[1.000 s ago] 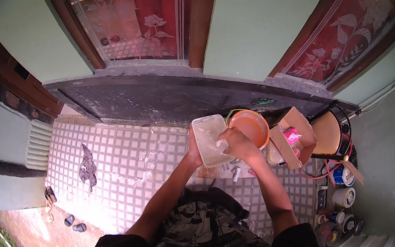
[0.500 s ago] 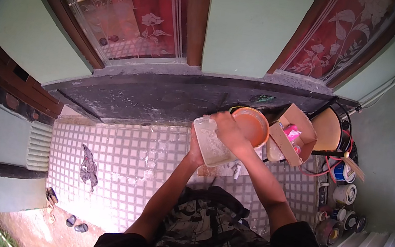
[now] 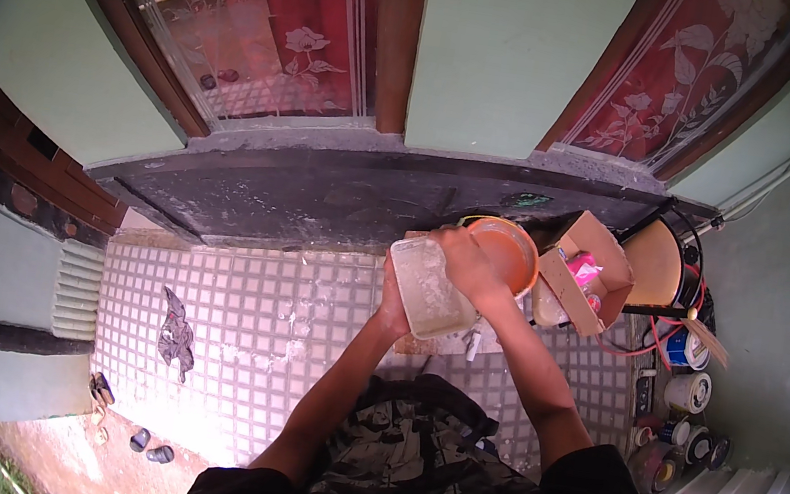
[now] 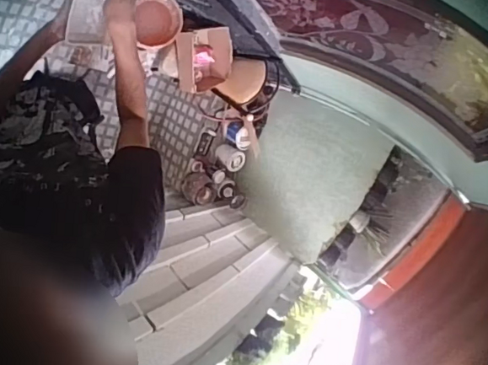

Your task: The recorder is mixing plaster powder with water in a plastic container using their hands and a small scraper.

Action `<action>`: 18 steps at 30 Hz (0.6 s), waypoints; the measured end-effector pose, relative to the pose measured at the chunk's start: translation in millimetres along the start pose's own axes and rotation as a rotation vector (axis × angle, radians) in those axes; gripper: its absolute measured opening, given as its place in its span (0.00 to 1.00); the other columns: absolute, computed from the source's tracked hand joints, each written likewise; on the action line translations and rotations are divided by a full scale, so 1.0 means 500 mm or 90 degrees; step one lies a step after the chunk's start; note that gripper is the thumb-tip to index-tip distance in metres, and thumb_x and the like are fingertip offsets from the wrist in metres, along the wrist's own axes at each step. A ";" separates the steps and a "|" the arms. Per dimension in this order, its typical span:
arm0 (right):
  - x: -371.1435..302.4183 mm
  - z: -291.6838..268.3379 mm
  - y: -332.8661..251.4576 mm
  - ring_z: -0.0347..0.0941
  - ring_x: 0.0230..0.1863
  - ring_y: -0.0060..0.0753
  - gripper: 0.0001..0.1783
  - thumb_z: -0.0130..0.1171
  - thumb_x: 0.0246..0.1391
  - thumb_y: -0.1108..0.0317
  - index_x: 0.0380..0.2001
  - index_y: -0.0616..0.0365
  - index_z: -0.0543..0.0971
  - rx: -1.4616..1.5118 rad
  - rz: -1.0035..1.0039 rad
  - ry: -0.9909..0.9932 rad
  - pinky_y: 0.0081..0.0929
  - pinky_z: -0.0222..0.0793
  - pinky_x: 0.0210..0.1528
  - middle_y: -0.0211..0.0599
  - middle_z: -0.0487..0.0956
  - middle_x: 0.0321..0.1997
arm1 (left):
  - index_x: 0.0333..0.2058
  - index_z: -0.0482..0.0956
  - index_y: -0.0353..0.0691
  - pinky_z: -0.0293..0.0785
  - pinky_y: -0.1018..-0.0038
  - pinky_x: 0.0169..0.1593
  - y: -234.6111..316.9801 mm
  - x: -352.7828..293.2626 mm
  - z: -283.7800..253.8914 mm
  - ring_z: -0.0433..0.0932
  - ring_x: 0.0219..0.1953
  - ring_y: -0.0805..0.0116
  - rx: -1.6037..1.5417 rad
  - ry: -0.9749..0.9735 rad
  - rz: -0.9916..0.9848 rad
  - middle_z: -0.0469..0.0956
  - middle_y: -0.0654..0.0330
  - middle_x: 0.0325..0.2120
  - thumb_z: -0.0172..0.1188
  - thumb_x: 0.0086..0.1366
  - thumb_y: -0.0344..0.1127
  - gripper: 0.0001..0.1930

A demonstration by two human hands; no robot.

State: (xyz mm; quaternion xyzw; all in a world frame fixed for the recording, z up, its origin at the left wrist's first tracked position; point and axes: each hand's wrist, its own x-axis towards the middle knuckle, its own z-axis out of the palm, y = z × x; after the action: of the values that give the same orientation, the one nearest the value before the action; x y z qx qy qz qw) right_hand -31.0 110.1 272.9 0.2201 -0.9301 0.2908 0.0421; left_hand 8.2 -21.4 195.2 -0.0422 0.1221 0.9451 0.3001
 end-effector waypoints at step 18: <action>-0.053 -0.064 -0.039 0.74 0.42 0.53 0.21 0.62 0.34 0.82 0.39 0.65 0.76 0.153 -0.022 0.101 0.36 0.71 0.46 0.51 0.78 0.40 | 0.59 0.63 0.45 0.72 0.61 0.53 0.004 0.005 -0.007 0.74 0.50 0.58 0.022 0.004 0.092 0.71 0.57 0.52 0.32 0.61 0.70 0.40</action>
State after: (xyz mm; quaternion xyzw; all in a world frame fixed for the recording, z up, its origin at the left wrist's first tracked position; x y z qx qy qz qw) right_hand -0.4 123.9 304.0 0.2157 -0.8787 0.4156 0.0935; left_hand 5.1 -22.5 191.8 -0.0308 0.1421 0.9618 0.2318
